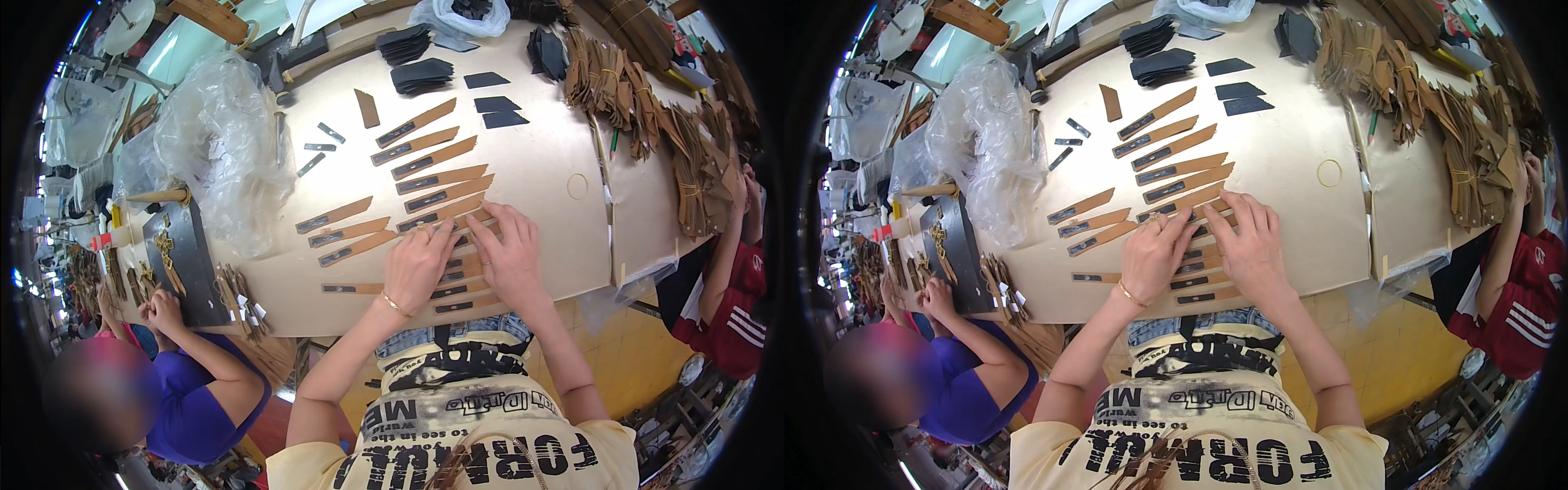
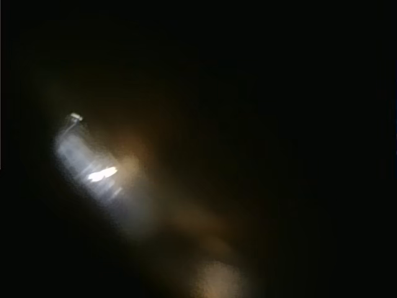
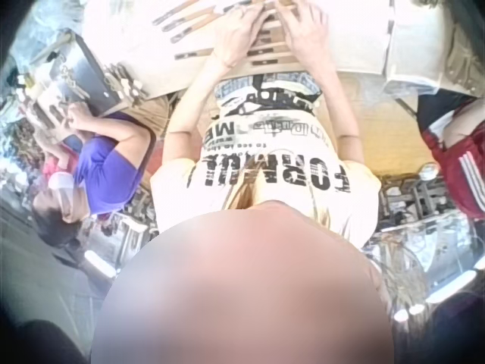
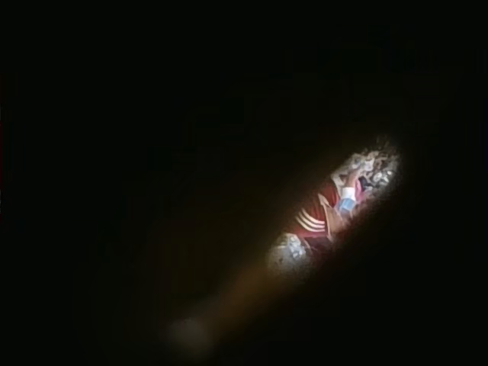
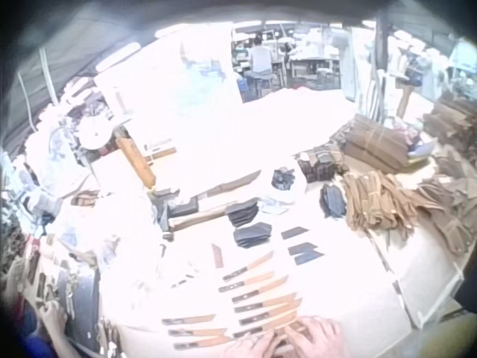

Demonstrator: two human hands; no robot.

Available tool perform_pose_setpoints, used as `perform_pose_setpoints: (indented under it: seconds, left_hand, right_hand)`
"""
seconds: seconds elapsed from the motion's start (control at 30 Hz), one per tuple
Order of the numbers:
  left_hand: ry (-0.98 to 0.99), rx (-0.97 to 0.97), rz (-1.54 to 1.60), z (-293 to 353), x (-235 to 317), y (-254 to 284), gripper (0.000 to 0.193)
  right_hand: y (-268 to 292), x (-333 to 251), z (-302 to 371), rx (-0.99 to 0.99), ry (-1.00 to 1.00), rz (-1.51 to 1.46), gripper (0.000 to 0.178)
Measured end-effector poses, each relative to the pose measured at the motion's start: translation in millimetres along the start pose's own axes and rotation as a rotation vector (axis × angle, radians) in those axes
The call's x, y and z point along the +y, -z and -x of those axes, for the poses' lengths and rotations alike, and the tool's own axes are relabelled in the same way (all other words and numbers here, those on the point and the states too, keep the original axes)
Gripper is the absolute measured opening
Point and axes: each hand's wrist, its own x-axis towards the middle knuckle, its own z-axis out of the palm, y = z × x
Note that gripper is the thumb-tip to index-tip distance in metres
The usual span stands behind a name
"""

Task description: The person assembles small leather components by hand, aligning and pressing dark and light pieces together on a workbench. They repeatedly pick up pairs of pieces, fit them, and place the assembled units in rows on the table.

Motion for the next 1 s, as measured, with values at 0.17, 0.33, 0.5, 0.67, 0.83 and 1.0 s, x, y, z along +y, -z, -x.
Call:
perform_pose_setpoints:
  seconds: [0.17, 0.33, 0.5, 0.67, 0.83, 1.0]
  left_hand:
    - [0.051, 0.019, 0.143, -3, -3, -1, 0.015]
    - [0.114, 0.029, 0.275, -3, -6, -5, 0.01]
    - [0.311, 0.026, 0.498, -3, -12, 3, 0.005]
    - [0.704, 0.182, 1.125, 3, -30, 32, 0.008]
    - [0.839, 0.566, 1.487, 10, -30, 41, 0.007]
    - [0.37, 0.109, 1.721, 14, -37, 58, 0.008]
  right_hand:
    - [0, 0, -1, -0.031, 0.008, 0.021, 0.046]
    - [2, -2, -1, -0.044, 0.006, 0.036, 0.044]
    - [3, -5, -2, -0.048, -0.004, 0.043, 0.043]
    - [5, -5, -2, -0.064, 0.003, 0.064, 0.044]
    - [2, -3, -2, -0.056, 0.028, 0.087, 0.044]
    - [2, 0, 2, 0.031, 0.004, 0.007, 0.04]
